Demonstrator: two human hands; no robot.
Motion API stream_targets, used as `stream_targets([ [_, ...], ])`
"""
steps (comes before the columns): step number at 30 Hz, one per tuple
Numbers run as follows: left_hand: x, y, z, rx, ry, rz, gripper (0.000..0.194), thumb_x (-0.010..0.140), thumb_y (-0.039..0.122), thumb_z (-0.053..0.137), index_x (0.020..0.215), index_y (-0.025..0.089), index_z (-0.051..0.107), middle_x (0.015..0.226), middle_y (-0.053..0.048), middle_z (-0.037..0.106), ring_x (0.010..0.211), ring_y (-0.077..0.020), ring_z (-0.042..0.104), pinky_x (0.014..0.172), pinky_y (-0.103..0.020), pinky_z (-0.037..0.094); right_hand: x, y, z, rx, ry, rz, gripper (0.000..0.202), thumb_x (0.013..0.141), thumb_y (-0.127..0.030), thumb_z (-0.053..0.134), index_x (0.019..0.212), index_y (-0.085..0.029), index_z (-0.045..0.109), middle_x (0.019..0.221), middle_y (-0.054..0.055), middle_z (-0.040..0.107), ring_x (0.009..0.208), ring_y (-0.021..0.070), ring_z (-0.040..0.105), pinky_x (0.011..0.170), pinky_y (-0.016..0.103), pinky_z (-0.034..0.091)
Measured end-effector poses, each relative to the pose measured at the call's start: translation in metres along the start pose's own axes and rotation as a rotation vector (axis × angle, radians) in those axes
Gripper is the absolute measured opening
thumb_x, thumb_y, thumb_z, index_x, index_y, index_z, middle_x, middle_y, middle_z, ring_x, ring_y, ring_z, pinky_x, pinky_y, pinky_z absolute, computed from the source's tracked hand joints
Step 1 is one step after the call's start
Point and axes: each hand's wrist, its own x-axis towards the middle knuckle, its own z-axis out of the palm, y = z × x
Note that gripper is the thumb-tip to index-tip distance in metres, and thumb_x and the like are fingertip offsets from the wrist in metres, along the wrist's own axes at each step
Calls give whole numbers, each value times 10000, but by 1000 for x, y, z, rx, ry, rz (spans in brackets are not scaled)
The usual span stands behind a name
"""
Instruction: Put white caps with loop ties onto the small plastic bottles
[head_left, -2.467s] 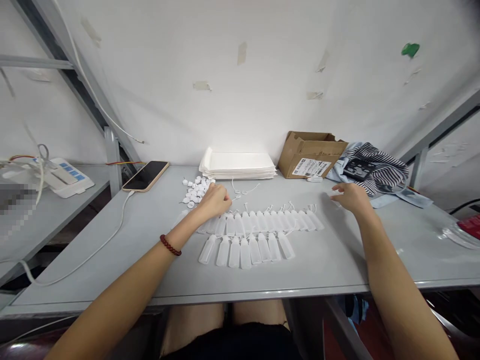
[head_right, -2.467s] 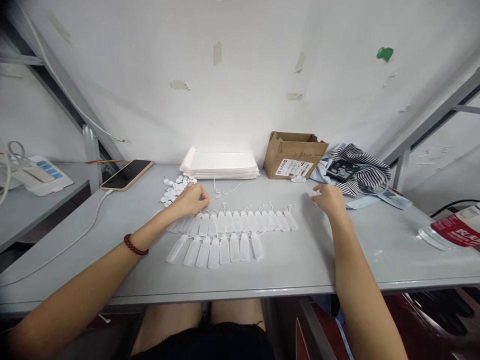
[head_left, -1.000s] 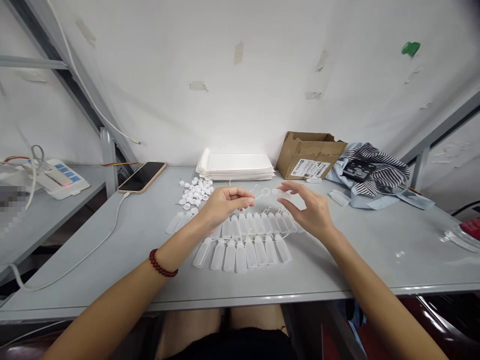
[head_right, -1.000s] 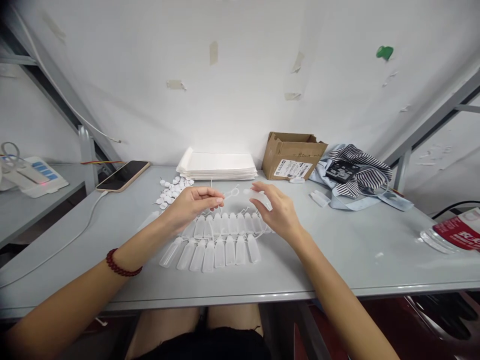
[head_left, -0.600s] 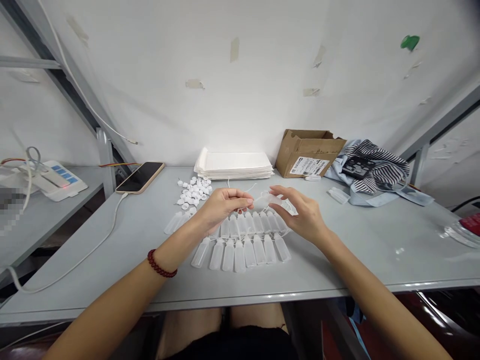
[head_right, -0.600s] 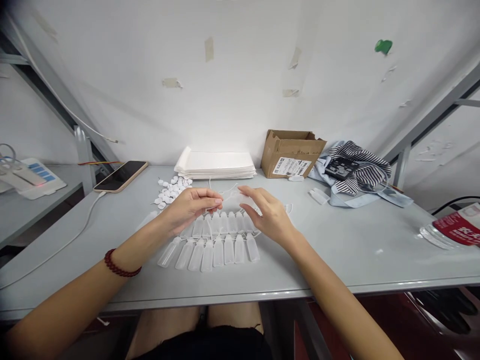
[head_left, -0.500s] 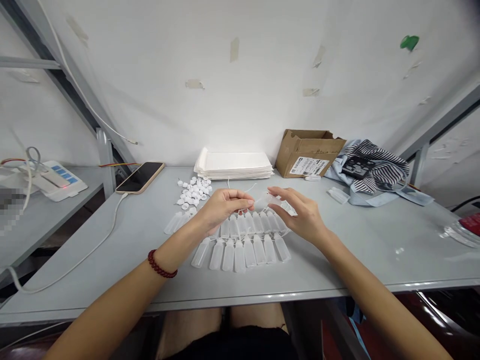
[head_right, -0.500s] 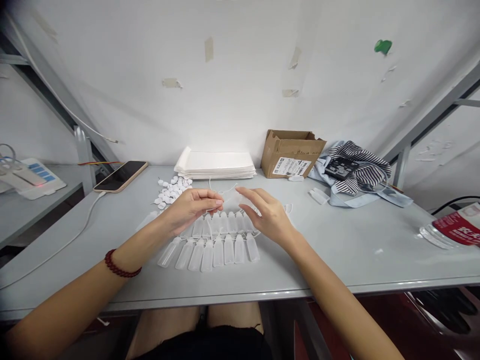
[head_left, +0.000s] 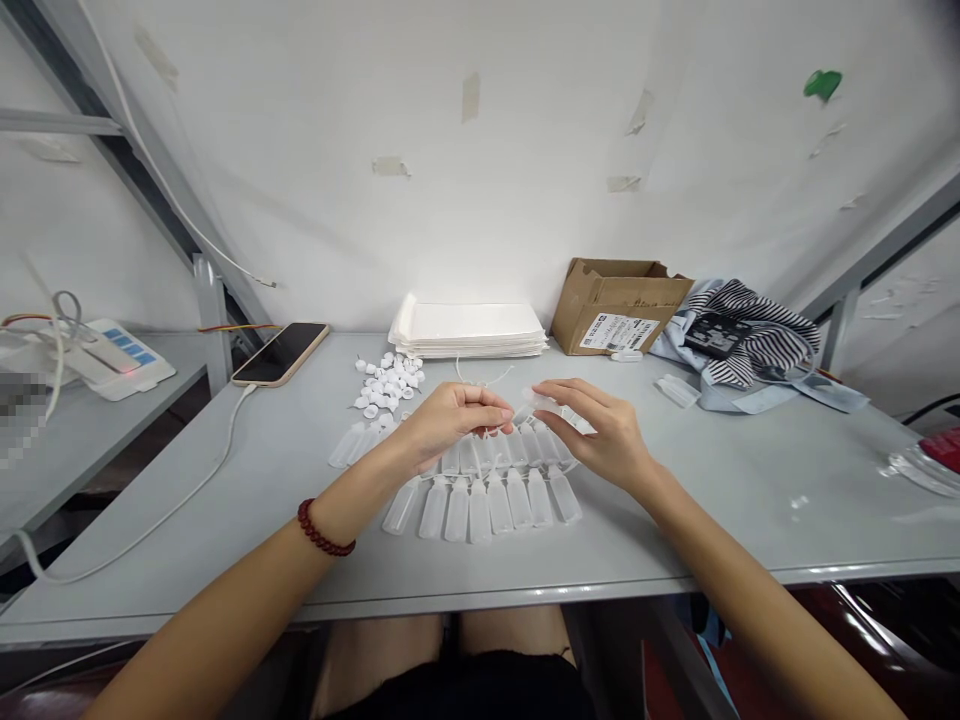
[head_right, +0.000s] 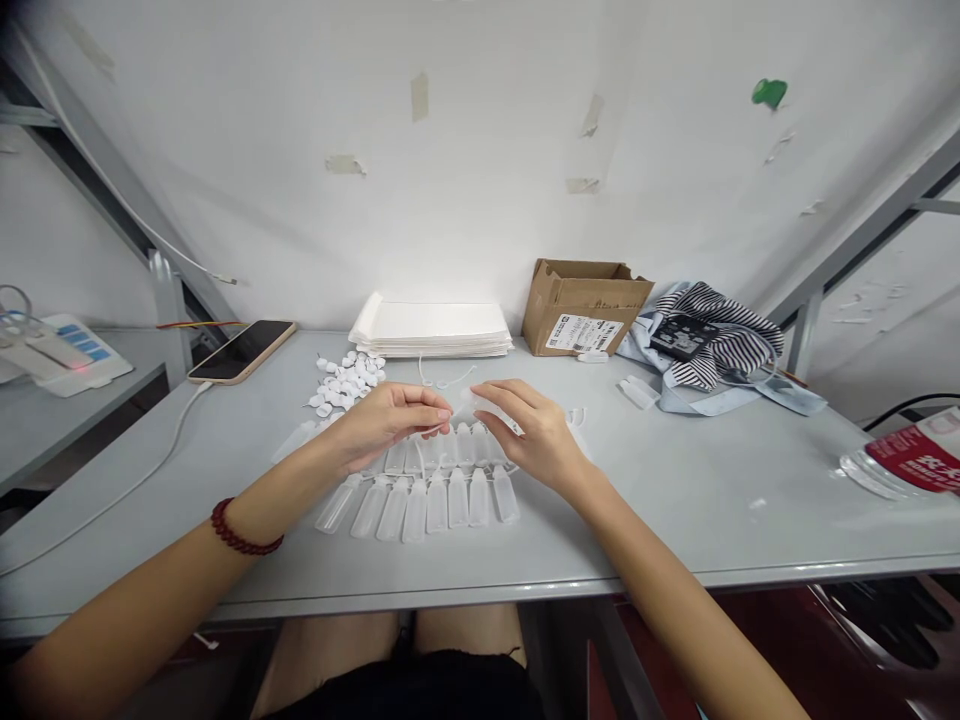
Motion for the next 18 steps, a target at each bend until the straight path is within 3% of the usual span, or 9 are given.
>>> stream_targets([
  [3,-2,2,3,116,-12,27,143,776,285,641,789,150,686,717,-39,670,684,-139,547,734,-313,433,1,-6,-2,140,-21,183,200,830,-216,639,1028,-220,665,919,59,713,773,182,658,710,335,555],
  [5,-3,2,6,210,48,85,203,793,287,618,942,157,667,803,-51,683,776,-168,597,777,-334,450,2,-10,-3,356,-62,367,189,820,-265,653,1001,-216,677,958,60,717,823,191,664,757,354,556],
  [9,-8,2,15,437,125,361,472,793,259,622,1249,229,501,1128,-74,622,1000,-211,577,814,-342,468,5,-13,-4,797,-135,677,244,789,-318,687,1005,-206,677,973,67,723,909,218,678,820,383,546],
  [13,-12,-3,24,673,150,577,565,773,249,676,1289,237,446,1237,-93,551,1099,-241,526,855,-368,471,5,-10,-4,1050,-199,789,241,787,-309,693,1010,-219,668,967,63,728,889,229,694,776,387,553],
  [18,-12,-10,31,828,265,738,560,775,266,695,1271,197,444,1194,-112,554,1124,-261,494,914,-415,452,5,-9,-2,1204,-225,838,215,789,-285,685,991,-210,675,942,64,730,826,218,706,766,383,553],
])
